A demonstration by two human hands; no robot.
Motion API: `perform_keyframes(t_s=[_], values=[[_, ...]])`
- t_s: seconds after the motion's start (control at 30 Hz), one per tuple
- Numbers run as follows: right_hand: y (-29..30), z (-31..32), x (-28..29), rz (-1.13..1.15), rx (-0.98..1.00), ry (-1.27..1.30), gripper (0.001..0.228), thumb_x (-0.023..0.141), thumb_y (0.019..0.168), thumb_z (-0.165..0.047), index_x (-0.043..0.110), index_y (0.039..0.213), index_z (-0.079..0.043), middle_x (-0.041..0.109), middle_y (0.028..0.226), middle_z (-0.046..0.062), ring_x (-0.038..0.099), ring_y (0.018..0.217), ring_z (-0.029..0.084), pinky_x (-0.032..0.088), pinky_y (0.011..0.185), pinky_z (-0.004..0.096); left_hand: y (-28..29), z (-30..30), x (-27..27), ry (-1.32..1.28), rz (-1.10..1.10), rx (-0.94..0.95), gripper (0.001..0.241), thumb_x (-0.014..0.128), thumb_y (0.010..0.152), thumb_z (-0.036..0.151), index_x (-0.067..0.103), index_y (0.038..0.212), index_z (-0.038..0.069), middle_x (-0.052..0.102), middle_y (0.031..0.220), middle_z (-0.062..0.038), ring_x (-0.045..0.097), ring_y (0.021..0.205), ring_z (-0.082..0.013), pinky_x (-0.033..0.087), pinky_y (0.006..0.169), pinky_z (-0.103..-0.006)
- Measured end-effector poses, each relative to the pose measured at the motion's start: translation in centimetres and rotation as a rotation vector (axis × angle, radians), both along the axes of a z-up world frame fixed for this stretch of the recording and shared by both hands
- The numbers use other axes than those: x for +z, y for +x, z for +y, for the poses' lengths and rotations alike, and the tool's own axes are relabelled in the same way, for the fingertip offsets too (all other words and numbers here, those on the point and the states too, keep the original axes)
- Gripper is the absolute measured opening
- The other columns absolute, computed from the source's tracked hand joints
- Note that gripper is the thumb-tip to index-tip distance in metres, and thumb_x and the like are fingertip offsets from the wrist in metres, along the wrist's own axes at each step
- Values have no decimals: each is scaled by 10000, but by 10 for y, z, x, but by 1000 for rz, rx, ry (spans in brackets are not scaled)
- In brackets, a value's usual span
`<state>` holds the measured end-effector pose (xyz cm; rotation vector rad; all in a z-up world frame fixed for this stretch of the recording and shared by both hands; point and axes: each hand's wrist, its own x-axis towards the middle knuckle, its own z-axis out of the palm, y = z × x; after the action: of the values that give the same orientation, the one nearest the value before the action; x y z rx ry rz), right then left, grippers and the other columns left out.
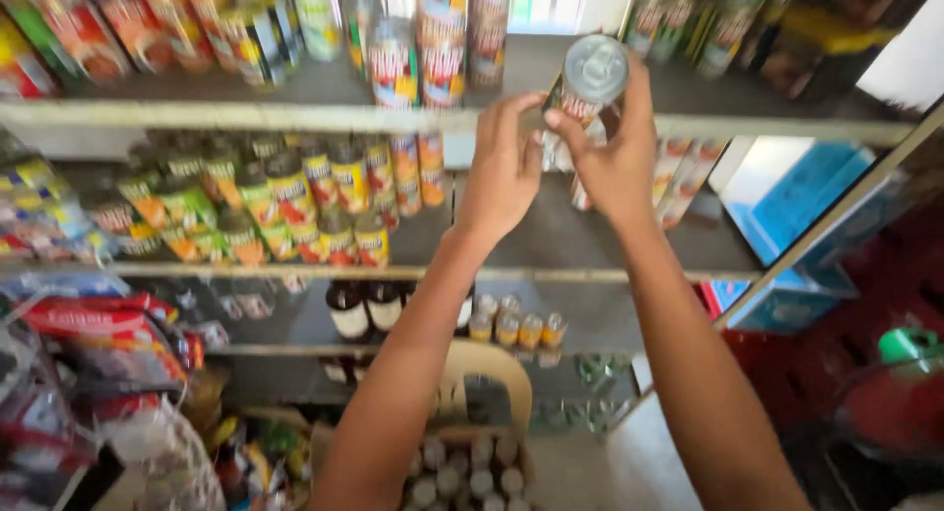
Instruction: Restocking canned goods onto store shelves from a cardboard box.
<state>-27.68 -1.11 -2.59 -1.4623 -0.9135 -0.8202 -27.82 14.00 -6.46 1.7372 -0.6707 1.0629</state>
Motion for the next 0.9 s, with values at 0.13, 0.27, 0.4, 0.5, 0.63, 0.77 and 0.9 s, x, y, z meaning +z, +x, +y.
perform_keyframes(t_s=[0.13, 0.27, 0.4, 0.5, 0.63, 0.77, 0.9], values=[[56, -15, 33, -120, -158, -27, 665, 872, 968, -55, 456, 1485, -15, 677, 1302, 124, 671, 1165, 188, 577, 1033, 344, 38, -7, 12, 229, -78, 197, 580, 628, 944, 63, 406, 1477, 19, 524, 1419, -204, 474, 1356, -401, 373, 1196, -476], [88, -25, 31, -3, -398, -161, 670, 894, 888, -224, 459, 1320, 46, 743, 1110, 174, 751, 958, 235, 585, 826, 362, 51, -13, -6, 427, -71, 378, 750, 644, 920, 183, 285, 1548, -14, 465, 1497, -202, 433, 1375, -387, 259, 1219, -521], [106, -34, 25, 141, -513, -391, 611, 909, 833, -372, 579, 1136, 44, 741, 965, 217, 747, 859, 308, 565, 766, 415, 63, -20, -13, 440, -57, 494, 716, 591, 1015, 292, 273, 1602, 32, 426, 1587, -146, 420, 1415, -356, 216, 1247, -515], [120, -38, 12, 154, -513, -442, 638, 887, 812, -371, 560, 1133, 74, 703, 990, 245, 737, 840, 351, 567, 725, 440, 57, -20, -13, 464, -17, 529, 693, 587, 1011, 319, 298, 1589, 70, 433, 1589, -111, 425, 1413, -340, 222, 1247, -512], [116, -37, 8, 57, -586, -491, 682, 933, 822, -365, 553, 1154, 94, 696, 931, 281, 697, 854, 430, 550, 731, 496, 60, -18, -10, 465, -1, 509, 700, 605, 990, 311, 307, 1579, 78, 434, 1578, -106, 422, 1409, -336, 218, 1248, -514], [77, -31, -21, -105, -569, -331, 624, 850, 895, -222, 512, 1327, 75, 637, 1219, 263, 623, 1144, 396, 500, 991, 474, 45, -16, -18, 457, -20, 469, 717, 607, 942, 189, 302, 1577, 56, 412, 1587, -125, 400, 1452, -339, 201, 1274, -521], [23, -19, -106, -145, -532, -39, 533, 648, 1035, -52, 415, 1508, 26, 518, 1490, 187, 533, 1419, 297, 338, 1260, 475, 1, -14, -71, 386, -61, 392, 630, 556, 974, 45, 371, 1575, 70, 406, 1622, -103, 377, 1526, -335, 214, 1319, -531]])
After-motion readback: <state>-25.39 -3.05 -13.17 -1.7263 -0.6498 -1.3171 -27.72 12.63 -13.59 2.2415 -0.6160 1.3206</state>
